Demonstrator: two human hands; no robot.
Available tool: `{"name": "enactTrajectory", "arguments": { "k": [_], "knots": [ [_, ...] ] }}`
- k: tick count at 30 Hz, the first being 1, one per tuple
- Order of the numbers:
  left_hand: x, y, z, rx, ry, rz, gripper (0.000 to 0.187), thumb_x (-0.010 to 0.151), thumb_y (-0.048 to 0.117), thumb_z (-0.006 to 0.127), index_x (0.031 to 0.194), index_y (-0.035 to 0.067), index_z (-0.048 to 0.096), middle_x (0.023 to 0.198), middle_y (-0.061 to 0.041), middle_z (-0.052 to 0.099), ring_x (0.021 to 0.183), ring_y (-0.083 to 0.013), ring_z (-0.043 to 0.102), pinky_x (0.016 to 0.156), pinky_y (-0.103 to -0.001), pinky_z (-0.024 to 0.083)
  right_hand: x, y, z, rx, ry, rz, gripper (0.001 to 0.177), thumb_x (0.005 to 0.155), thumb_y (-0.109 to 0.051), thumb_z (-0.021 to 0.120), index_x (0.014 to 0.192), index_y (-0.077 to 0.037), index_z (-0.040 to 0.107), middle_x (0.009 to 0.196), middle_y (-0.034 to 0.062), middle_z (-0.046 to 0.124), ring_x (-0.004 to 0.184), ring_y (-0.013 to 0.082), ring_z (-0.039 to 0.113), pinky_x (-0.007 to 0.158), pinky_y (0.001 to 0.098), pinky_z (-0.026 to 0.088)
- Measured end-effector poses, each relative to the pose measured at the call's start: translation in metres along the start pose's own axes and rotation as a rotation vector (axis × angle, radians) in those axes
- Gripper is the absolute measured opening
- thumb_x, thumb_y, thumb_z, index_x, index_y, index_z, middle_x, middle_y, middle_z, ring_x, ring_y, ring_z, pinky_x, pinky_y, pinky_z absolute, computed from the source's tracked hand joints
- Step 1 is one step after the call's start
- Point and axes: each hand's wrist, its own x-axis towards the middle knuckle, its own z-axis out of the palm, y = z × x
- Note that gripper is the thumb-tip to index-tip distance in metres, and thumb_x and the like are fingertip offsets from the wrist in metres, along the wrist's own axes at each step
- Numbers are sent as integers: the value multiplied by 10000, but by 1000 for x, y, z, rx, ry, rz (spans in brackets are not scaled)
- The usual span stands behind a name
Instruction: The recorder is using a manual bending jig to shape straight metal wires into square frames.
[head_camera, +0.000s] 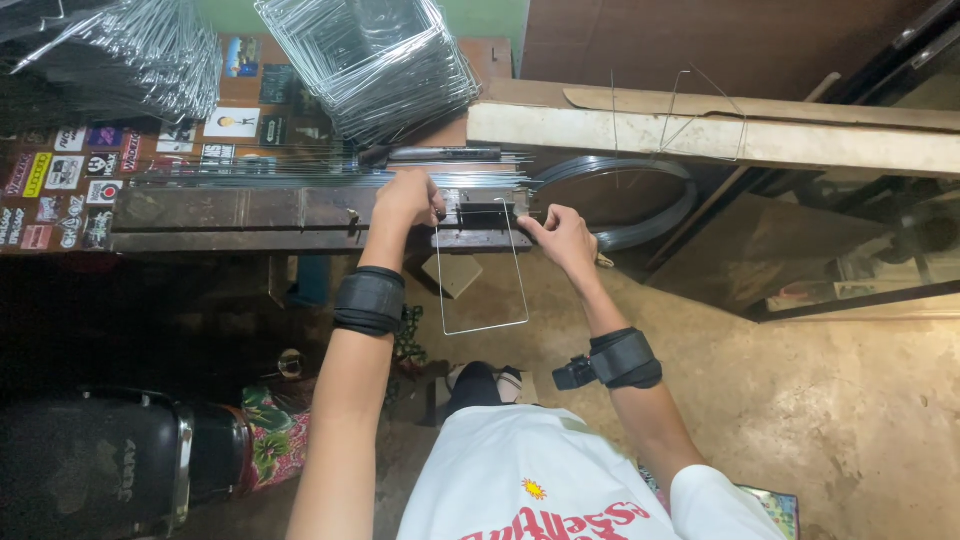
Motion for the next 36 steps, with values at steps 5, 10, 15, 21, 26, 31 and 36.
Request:
{"name": "enactTrajectory", "arguments": {
  "k": [5,10,15,21,26,31,36],
  "knots": [
    [0,-1,1,-10,8,13,266,641,36,867,853,191,821,929,16,798,924,-204,750,843,-378,577,2,0,-1,11,-2,-4,634,780,-610,793,645,-94,451,604,61,606,592,262,623,586,398,470],
    [-2,2,0,11,9,-16,257,649,51,874,846,210,824,939,15,788,932,-214,752,850,-375,579,11,9,2,13,-5,-35,620,766,-601,809,633,-98,471,595,45,609,572,234,618,570,386,465],
    [-6,4,2,43,55,-42,228,638,91,877,796,241,809,930,35,799,953,-212,751,848,-397,581,23,21,-1,38,-57,-110,607,700,-553,891,607,-68,539,594,65,608,545,196,563,557,354,469],
    [4,8,12,136,130,-41,255,597,70,892,775,212,778,936,-63,775,947,-279,744,831,-430,583,26,45,-2,190,-83,-221,467,708,-376,928,654,-26,623,614,54,642,571,122,546,564,312,475],
    [7,2,23,115,202,-12,133,666,117,832,767,196,796,921,-118,770,899,-328,748,803,-448,589,24,64,6,332,-98,-281,183,792,-181,815,873,-40,731,731,41,694,656,96,579,624,279,496],
    [8,-1,23,115,231,2,114,673,163,820,784,174,797,906,-136,762,876,-342,743,784,-452,590,33,66,3,389,-93,-391,332,813,23,659,1111,-74,771,905,61,700,791,129,635,721,273,526],
    [2,-3,17,55,207,7,78,712,165,807,781,200,813,826,-73,765,850,-285,745,784,-429,569,52,24,-15,163,67,-545,484,768,122,651,1179,-93,789,919,155,610,832,300,630,746,342,503]
  ]
}}
